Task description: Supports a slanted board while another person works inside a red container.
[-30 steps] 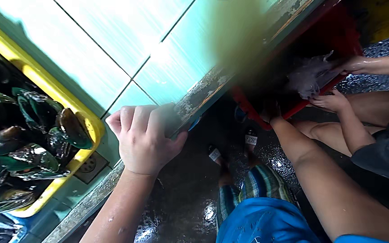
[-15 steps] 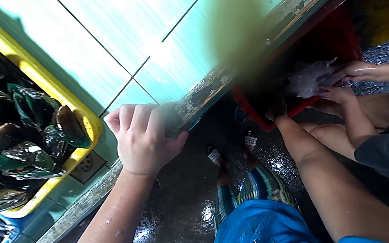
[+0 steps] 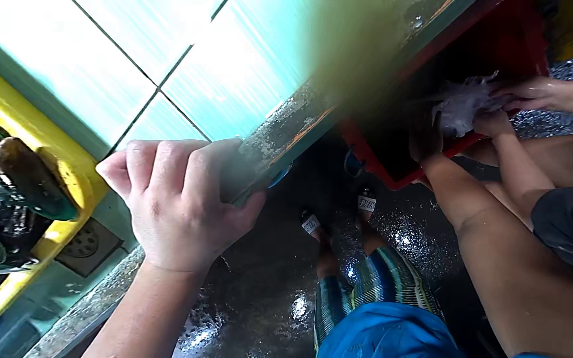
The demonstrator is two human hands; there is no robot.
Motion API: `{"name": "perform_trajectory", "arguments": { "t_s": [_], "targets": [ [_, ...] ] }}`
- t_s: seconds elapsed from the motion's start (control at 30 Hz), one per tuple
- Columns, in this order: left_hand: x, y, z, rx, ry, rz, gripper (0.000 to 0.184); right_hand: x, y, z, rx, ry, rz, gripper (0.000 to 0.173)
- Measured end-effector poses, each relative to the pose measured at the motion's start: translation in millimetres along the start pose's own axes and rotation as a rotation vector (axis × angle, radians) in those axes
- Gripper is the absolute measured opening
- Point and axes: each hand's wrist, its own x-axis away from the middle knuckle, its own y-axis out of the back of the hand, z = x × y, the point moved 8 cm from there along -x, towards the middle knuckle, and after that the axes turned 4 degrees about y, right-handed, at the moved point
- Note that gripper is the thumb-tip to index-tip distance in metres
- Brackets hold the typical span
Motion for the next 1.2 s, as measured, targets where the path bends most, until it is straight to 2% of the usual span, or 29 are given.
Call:
{"name": "perform_trajectory", "arguments": {
  "t_s": [0.07, 0.17, 0.27, 0.53, 0.67, 0.73, 0.8, 0.87, 0.97, 1.07, 1.2],
  "targets": [
    [3.5, -2.2, 4.5, -0.006, 0.016, 0.017, 0.058, -20.5, -17.1, -21.4, 0.082, 0.052, -0.017, 0.067],
    [6.0, -5.8, 12.3, 0.004, 0.036, 0.019, 0.063, -37.3, -16.6, -42.8, 0.164, 0.083, -0.039, 0.060],
    [9.4, -9.5, 20.2, 0.006, 0.060, -0.003, 0.065, -49.5, -19.9, -59.5, 0.147, 0.069, -0.064, 0.064],
    [19.5, -12.6, 33.6, 0.006, 0.105, -0.021, 0.073, -52.0, -31.9, -73.3, 0.270, 0.042, 0.055, 0.083],
    [23.6, -13.3, 34.6, 0.000, 0.102, -0.018, 0.074, -56.0, -28.7, -91.2, 0.238, 0.025, 0.044, 0.080],
    [29.6, -15.7, 40.6, -0.001, 0.121, -0.026, 0.075, -57.2, -33.3, -97.0, 0.220, 0.017, 0.087, 0.084],
    [36.4, -18.5, 48.2, -0.005, 0.148, -0.025, 0.074, -56.6, -36.1, -96.9, 0.213, 0.019, 0.121, 0.076],
    [41.4, -21.7, 54.6, -0.018, 0.167, -0.019, 0.074, -55.4, -32.0, -94.4, 0.239, 0.033, 0.094, 0.056],
    [44.2, -24.9, 57.5, -0.017, 0.164, -0.009, 0.076, -47.0, -20.6, -91.8, 0.268, -0.039, 0.107, 0.025],
    [33.0, -21.4, 44.8, 0.013, 0.123, -0.001, 0.074, -42.8, -19.1, -89.0, 0.208, -0.143, 0.205, 0.022],
    [3.0, -2.1, 11.5, 0.037, 0.051, -0.012, 0.062, -32.5, -8.2, -77.6, 0.203, -0.140, 0.256, 0.024]
  ]
}}
